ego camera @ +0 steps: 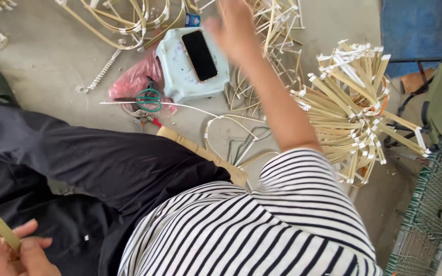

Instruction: The recorder is assembling and cutting components for circular bamboo frames, likely for furniture or lighting.

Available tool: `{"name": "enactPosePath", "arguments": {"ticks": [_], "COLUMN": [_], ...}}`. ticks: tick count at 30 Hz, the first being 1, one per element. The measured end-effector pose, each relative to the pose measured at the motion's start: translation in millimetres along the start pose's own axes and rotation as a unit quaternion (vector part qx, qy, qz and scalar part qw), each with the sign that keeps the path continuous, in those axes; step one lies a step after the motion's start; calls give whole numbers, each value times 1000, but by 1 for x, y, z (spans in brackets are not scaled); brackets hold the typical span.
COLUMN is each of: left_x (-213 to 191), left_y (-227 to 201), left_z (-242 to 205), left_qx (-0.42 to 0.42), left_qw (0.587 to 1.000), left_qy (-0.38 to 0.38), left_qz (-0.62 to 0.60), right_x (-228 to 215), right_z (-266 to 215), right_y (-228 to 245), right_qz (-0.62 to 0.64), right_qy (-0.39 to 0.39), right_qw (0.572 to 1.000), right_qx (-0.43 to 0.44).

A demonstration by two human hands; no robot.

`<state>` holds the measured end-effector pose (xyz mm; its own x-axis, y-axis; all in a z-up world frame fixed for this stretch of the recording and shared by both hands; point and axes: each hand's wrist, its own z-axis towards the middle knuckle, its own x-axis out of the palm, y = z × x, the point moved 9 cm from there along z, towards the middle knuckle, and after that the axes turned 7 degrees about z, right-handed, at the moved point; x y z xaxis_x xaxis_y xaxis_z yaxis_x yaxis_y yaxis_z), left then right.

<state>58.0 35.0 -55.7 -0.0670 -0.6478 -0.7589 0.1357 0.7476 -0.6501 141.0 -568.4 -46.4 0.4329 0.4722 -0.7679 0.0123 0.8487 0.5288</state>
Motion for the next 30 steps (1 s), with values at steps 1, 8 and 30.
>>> {"name": "enactPosePath", "arguments": {"ticks": [1, 8, 30], "left_x": [0, 29, 19], "left_y": [-16, -113, 192], "left_z": [2, -13, -41], "left_qx": [-2, 286, -117], "left_qw": [1000, 930, 933], "left_qy": [5, 38, 8], "left_qz": [0, 229, 341], "right_x": [15, 54, 229], "right_z": [-20, -117, -62], "right_y": [37, 317, 21], "right_qz": [-1, 199, -15], "right_qy": [4, 248, 452], "right_qw": [1000, 850, 891], "right_qx": [4, -420, 42]}}
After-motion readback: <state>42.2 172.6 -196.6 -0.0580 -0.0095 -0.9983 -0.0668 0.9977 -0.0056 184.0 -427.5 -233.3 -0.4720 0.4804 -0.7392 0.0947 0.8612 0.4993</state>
